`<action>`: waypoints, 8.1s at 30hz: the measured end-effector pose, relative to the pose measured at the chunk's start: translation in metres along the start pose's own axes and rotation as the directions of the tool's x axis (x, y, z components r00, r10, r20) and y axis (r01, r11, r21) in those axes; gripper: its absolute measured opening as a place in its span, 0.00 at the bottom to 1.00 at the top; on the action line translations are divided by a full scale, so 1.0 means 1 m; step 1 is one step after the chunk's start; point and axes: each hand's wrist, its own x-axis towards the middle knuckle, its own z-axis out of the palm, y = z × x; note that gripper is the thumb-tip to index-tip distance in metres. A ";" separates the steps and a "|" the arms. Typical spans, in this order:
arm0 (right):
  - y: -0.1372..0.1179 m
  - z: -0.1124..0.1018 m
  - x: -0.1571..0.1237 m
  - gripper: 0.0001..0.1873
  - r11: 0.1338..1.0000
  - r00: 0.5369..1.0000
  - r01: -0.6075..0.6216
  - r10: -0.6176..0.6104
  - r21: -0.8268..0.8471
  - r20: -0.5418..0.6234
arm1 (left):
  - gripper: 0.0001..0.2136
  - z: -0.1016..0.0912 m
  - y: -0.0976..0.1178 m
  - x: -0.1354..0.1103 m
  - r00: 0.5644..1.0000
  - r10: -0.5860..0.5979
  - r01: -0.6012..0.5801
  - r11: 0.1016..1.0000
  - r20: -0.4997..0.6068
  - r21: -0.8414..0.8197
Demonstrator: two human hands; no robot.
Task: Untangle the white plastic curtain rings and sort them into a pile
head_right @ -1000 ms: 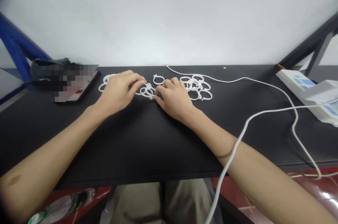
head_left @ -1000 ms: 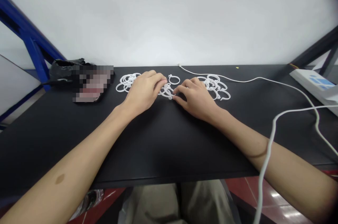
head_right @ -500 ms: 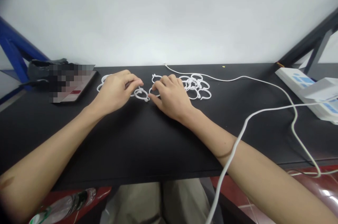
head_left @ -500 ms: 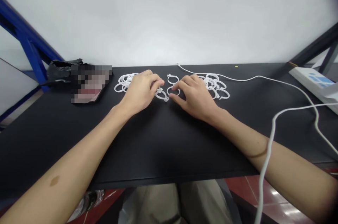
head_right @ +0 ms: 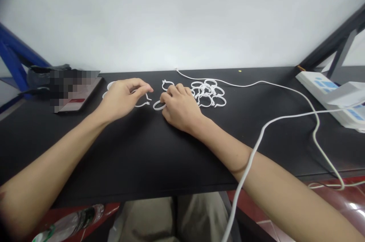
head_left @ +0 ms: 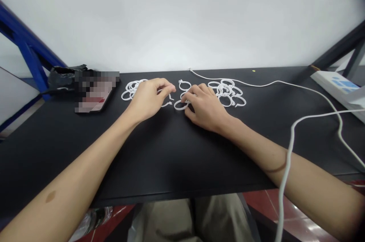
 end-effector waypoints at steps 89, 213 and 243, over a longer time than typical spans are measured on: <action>0.009 -0.016 -0.006 0.13 0.987 0.985 0.107 -0.089 0.118 -0.151 | 0.15 0.011 -0.008 -0.004 0.943 0.249 -0.278 0.954 0.220 0.110; 0.009 0.000 0.001 0.04 0.972 0.990 0.032 0.001 0.231 -0.143 | 0.13 0.015 -0.003 -0.002 0.979 0.159 -0.161 0.987 0.131 0.004; 0.009 -0.003 0.000 0.06 0.832 0.950 -0.047 0.209 0.552 -0.234 | 0.16 0.011 0.004 -0.005 0.959 0.216 -0.195 0.973 0.186 -0.125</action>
